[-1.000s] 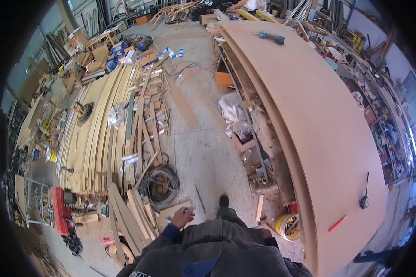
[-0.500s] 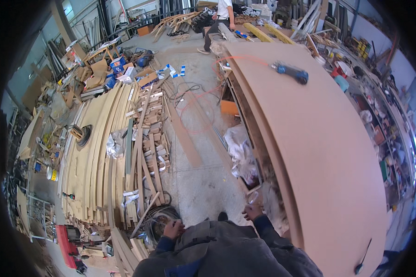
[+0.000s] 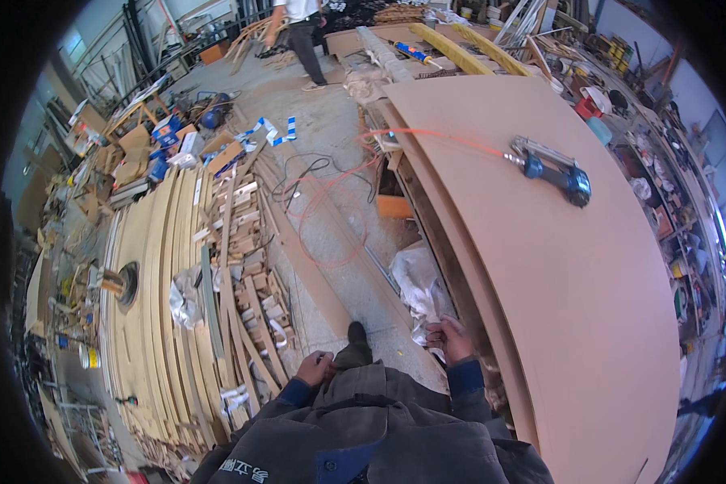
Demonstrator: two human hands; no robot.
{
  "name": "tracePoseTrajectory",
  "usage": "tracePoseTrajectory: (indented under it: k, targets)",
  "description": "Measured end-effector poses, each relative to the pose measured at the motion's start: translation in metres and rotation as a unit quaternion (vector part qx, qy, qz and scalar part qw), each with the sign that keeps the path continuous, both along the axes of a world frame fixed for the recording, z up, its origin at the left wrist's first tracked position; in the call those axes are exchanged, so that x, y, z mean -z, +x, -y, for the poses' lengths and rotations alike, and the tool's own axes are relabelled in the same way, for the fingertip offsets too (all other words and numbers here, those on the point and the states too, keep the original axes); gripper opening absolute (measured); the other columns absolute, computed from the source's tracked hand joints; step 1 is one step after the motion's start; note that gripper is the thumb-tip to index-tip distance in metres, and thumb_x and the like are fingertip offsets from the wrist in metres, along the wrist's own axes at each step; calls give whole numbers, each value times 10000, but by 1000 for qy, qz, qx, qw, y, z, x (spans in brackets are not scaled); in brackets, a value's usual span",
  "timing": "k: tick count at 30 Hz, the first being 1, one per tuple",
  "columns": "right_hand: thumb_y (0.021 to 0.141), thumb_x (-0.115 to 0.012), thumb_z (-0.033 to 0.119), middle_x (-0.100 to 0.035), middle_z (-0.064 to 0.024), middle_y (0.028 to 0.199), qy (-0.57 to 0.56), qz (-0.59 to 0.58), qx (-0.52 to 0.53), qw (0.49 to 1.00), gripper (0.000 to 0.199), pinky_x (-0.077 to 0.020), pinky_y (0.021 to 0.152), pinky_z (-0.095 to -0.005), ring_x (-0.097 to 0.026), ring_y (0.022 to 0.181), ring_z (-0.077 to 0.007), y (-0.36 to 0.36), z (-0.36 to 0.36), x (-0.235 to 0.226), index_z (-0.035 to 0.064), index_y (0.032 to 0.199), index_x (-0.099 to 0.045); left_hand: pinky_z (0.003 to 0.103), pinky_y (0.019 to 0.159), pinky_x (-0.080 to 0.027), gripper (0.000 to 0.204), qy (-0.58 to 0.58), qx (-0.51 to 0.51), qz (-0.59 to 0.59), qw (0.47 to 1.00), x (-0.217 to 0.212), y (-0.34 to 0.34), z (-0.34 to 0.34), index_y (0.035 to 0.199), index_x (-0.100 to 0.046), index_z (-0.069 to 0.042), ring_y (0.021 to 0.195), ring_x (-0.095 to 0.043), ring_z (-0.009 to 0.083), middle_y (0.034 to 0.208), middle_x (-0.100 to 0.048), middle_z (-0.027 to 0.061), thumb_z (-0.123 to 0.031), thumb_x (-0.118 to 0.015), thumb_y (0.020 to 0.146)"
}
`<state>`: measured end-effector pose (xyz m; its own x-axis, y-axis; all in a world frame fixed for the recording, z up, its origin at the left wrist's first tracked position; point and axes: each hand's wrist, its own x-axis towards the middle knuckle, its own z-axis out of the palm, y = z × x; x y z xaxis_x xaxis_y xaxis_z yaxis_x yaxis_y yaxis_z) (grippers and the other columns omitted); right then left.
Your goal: The person walks through a cluttered workshop, picks up a tape measure, and measures a large board on a workbench. They then handle the board and a nail gun, and another person assists in moving the board.
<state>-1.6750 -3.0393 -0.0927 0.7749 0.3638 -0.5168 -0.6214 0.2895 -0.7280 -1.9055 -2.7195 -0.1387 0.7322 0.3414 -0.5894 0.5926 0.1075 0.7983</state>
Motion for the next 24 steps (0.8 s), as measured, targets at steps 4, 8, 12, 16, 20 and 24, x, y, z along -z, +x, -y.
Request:
tracePoseTrajectory:
  k: [4,8,12,16,20,24]
  targets:
    - [1025,-491,198,-688,-190,985,91,-6,76,993,353,-581,653,-374,-670,726,-242,57,-52,-36,13,1322,-447,281,700,-540,430,65,83,21,994,7,115,-88,1156,-574,34,778,-666,154,943,-697,138,-369,-560,1006]
    - [1039,-463,244,-684,-188,1008,94,-21,115,989,329,-566,696,-403,-663,778,-253,101,-94,-47,43,1299,-461,276,735,-538,385,-6,102,84,991,-52,228,-135,1154,-580,17,812,-666,155,961,-693,130,-337,-568,1004]
    - [1042,-447,255,-679,-183,1046,153,-60,124,979,314,-548,708,-400,-660,800,-254,157,-133,-34,93,1310,-464,266,737,-527,355,-50,96,91,990,-78,316,-155,1148,-589,11,830,-660,142,957,-695,102,-312,-569,1002]
    - [1025,-480,269,-679,-168,1020,147,-95,130,976,295,-532,691,-411,-642,788,-247,209,-176,-27,111,1273,-489,277,749,-535,361,-46,138,95,985,-88,394,-181,1182,-579,19,849,-666,153,985,-696,110,-301,-558,1015]
    - [978,-573,253,-676,-152,1018,185,-63,108,975,284,-529,713,-404,-635,824,-257,237,-191,3,96,1212,-537,293,794,-549,367,-40,160,117,979,-133,484,-208,1212,-567,42,876,-680,179,1025,-699,146,-276,-531,1033]
    - [946,-626,225,-675,-150,1026,262,-146,165,940,293,-543,752,-404,-642,877,-268,238,-204,-42,52,1177,-575,300,850,-538,336,-84,143,145,976,-187,574,-227,1201,-573,46,930,-672,176,1033,-695,124,-240,-553,1027]
